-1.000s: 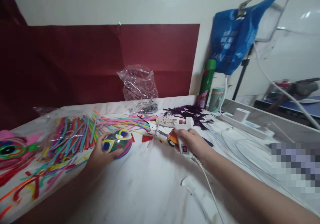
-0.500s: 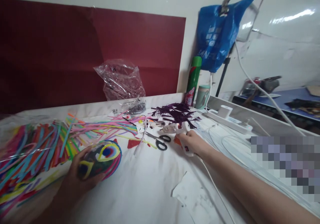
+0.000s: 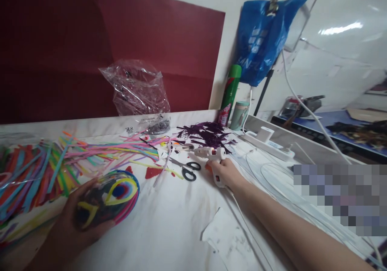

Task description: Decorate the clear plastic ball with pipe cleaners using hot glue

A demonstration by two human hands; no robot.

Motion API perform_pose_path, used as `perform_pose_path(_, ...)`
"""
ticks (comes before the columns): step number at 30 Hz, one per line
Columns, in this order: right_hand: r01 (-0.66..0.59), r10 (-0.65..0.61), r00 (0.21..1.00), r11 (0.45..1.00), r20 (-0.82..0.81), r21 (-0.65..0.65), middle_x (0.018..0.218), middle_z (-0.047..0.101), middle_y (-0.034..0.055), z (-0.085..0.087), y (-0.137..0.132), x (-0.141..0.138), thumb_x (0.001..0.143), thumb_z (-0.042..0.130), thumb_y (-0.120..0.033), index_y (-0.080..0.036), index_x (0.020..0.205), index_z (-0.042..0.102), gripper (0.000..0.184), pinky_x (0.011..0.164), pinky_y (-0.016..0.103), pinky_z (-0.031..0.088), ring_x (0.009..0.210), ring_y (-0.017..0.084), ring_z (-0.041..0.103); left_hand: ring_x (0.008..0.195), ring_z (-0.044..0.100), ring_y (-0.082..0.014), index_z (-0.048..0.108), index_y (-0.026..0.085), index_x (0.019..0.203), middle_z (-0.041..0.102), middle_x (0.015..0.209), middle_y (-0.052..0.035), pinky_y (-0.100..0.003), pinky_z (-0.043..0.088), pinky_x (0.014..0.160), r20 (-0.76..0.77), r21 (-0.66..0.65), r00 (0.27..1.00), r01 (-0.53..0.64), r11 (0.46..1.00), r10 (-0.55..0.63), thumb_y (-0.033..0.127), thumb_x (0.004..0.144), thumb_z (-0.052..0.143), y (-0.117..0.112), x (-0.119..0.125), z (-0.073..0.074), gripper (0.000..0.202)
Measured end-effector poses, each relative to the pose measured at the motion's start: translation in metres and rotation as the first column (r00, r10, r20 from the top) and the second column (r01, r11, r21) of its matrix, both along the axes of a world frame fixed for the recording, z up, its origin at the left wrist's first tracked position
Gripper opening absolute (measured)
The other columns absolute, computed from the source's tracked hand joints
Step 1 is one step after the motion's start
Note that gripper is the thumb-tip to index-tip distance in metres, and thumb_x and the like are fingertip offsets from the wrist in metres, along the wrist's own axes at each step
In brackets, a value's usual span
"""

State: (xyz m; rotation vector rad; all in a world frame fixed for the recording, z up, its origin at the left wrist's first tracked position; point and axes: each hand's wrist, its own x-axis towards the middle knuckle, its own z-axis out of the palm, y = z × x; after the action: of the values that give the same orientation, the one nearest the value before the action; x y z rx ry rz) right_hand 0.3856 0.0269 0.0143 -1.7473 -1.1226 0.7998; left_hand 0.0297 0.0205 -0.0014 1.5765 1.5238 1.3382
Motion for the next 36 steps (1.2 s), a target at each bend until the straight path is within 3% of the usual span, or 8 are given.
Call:
perform_pose_path(5, 0.036, -0.038, 0.999, 0.997, 0.02, 0.074, 0.051, 0.057, 0.0015, 0.011, -0.016, -0.012, 0.076, 0.053, -0.043, -0.016, 0.068, 0.06, 0.029, 0.044, 0.026, 0.038, 0.046, 0.015, 0.051, 0.105, 0.059, -0.0329, 0.045, 0.029, 0.124, 0.054, 0.125, -0.0074, -0.049, 0.05, 0.09, -0.005, 0.041, 1.0, 0.003, 0.999, -0.002, 0.035, 0.049, 0.078, 0.001, -0.002, -0.005, 0.082)
perform_pose_path(9, -0.175, 0.17, 0.984, 0.973, 0.045, 0.15, 0.052, 0.062, 0.0033, 0.021, -0.04, -0.037, 0.076, 0.057, -0.047, -0.015, 0.083, 0.067, 0.034, 0.041, 0.026, 0.043, 0.046, 0.018, 0.057, 0.104, 0.06, -0.0299, 0.042, 0.025, 0.127, 0.053, 0.124, -0.0094, -0.047, 0.051, 0.09, -0.005, 0.182, 1.0, 0.003, 0.983, -0.002, 0.036, 0.053, 0.08, 0.001, -0.007, -0.013, 0.084)
perform_pose_path(11, -0.362, 0.349, 0.932, 0.914, 0.098, 0.185, 0.063, 0.069, 0.0045, 0.023, -0.052, -0.054, 0.079, 0.057, -0.048, -0.019, 0.089, 0.069, 0.033, 0.044, 0.024, 0.049, 0.055, 0.021, 0.064, 0.11, 0.057, -0.0301, 0.041, 0.024, 0.127, 0.052, 0.126, -0.0106, -0.047, 0.048, 0.094, -0.075, 0.241, 0.997, 0.02, 0.97, -0.002, 0.033, 0.054, 0.081, 0.002, -0.012, -0.016, 0.084)
perform_pose_path(14, -0.6, 0.56, 0.799, 0.769, 0.217, 0.223, 0.084, 0.075, 0.0057, 0.025, -0.065, -0.084, 0.081, 0.06, -0.041, -0.022, 0.094, 0.07, 0.025, 0.066, 0.026, 0.058, 0.079, 0.024, 0.07, 0.115, 0.053, -0.0301, 0.038, 0.023, 0.128, 0.049, 0.128, -0.012, -0.047, 0.044, 0.097, -0.139, 0.279, 0.99, 0.033, 0.96, 0.007, 0.028, 0.055, 0.081, 0.003, -0.017, -0.015, 0.085)
perform_pose_path(18, -0.677, 0.601, 0.736, 0.67, 0.313, 0.305, 0.076, 0.072, 0.005, 0.021, -0.072, -0.116, 0.083, 0.06, -0.036, -0.021, 0.096, 0.069, 0.022, 0.062, 0.024, 0.058, 0.07, 0.02, 0.068, 0.118, 0.05, -0.0312, 0.035, 0.023, 0.128, 0.047, 0.127, -0.0129, -0.049, 0.043, 0.098, -0.203, 0.325, 0.979, 0.069, 0.943, -0.001, 0.028, 0.057, 0.081, 0.001, -0.017, -0.011, 0.084)
perform_pose_path(25, -0.679, 0.605, 0.734, 0.661, 0.309, 0.32, 0.079, 0.07, 0.0051, 0.013, -0.072, -0.124, 0.085, 0.057, -0.032, -0.019, 0.095, 0.066, 0.018, 0.063, 0.024, 0.056, 0.068, 0.018, 0.065, 0.121, 0.046, -0.0318, 0.033, 0.023, 0.13, 0.044, 0.126, -0.013, -0.051, 0.039, 0.103, -0.365, 0.452, 0.931, 0.17, 0.876, 0.008, 0.025, 0.057, 0.08, 0.0, -0.013, -0.01, 0.086)
perform_pose_path(31, -0.777, 0.688, 0.627, 0.583, 0.366, 0.238, 0.079, 0.064, 0.0049, 0.015, -0.069, -0.125, 0.089, 0.048, -0.027, -0.018, 0.092, 0.06, 0.015, 0.064, 0.025, 0.053, 0.069, 0.017, 0.062, 0.126, 0.041, -0.0321, 0.031, 0.023, 0.131, 0.041, 0.13, -0.0139, -0.052, 0.035, 0.106, -0.413, 0.454, 0.911, 0.196, 0.869, 0.01, 0.021, 0.059, 0.078, 0.0, -0.01, -0.012, 0.086)
perform_pose_path(36, -0.739, 0.64, 0.666, 0.634, 0.383, 0.227, 0.076, 0.064, 0.0044, 0.012, -0.072, -0.123, 0.089, 0.048, -0.029, -0.018, 0.089, 0.06, 0.016, 0.063, 0.024, 0.052, 0.069, 0.017, 0.062, 0.125, 0.042, -0.0322, 0.032, 0.023, 0.131, 0.041, 0.13, -0.0134, -0.052, 0.036, 0.105, -0.398, 0.423, 0.917, 0.19, 0.886, -0.007, 0.02, 0.057, 0.078, 0.0, -0.01, -0.011, 0.087)
